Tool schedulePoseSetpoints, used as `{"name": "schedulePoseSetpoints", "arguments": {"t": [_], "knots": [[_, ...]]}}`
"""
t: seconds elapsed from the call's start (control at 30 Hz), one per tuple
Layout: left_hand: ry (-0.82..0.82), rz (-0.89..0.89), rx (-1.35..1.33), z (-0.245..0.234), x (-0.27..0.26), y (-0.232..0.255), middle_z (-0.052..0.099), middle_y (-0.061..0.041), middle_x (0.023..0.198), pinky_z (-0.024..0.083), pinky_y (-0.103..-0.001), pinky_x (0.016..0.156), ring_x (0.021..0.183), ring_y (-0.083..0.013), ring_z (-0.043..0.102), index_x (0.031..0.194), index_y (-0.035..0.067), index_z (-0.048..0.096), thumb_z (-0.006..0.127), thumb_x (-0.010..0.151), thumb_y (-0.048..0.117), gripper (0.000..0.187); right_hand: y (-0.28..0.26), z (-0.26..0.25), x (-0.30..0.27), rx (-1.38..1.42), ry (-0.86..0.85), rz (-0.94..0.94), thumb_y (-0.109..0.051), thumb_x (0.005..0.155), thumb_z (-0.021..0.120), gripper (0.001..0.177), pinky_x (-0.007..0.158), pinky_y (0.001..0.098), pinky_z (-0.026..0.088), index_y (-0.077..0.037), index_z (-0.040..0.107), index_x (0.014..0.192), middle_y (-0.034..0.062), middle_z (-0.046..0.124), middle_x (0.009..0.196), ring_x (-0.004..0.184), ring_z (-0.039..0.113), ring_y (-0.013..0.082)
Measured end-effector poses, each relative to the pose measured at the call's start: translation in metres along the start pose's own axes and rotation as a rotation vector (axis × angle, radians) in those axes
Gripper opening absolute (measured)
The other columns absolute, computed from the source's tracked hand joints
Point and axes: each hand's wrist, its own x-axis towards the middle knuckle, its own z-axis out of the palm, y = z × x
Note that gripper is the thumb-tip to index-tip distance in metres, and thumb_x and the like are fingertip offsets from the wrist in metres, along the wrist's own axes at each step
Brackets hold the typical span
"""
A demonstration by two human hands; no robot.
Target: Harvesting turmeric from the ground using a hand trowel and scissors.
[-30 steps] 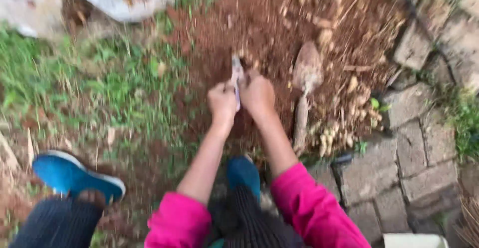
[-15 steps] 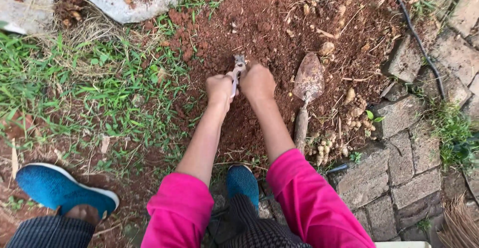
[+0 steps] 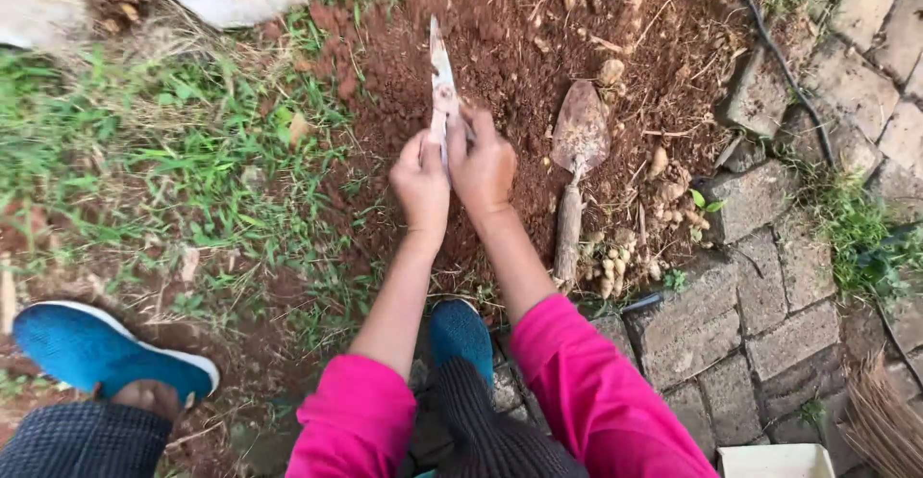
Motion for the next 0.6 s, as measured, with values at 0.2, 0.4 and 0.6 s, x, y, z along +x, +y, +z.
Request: {"name": "schedulePoseSetpoints", "arguments": {"t": [0.2,0.4,0.6], "knots": [[0.008,-0.552,0.005,-0.061,-0.024,0.047,0.075,-0.009,0.086,0.054,-0.025,0.05,0.06,-0.0097,0.067,0.111,0.0,0.074,0.059,0.101,0.011,0.022,-0.017,-0.05,-0.037,0.068,-0.467,0.292,-0.033,0.108,0.062,0.031,0.076,0.0327,0.055,-0.011,0.074,0.126,0.015,0.07,0.105,0.09,0.068,0.02],[-0.038,-0.646,-0.078,-0.092,-0.061,0.023,0.075,-0.007,0.084,0.048,-0.025,0.047,0.055,-0.0105,0.061,0.109,-0.002,0.075,0.071,0.096,0.013,0.02,0.109,-0.122,-0.093,-0.671,-0.275,0.388,-0.046,0.077,0.086,0.092,0.082,0.0467,0.055,0.0,0.047,0.146,0.0235,0.055,0.118,0.1,0.058,0.0353],[-0.173,-0.786,0.151,-0.06,-0.049,0.033,0.075,-0.001,0.086,0.05,-0.019,0.05,0.061,-0.0066,0.065,0.114,0.009,0.072,0.075,0.091,0.017,0.025,0.157,-0.134,-0.101,-0.043,-0.44,0.721,-0.029,0.085,0.078,0.055,0.063,0.0342,0.063,-0.002,0.048,0.124,0.0195,0.065,0.112,0.083,0.068,0.023]]}}
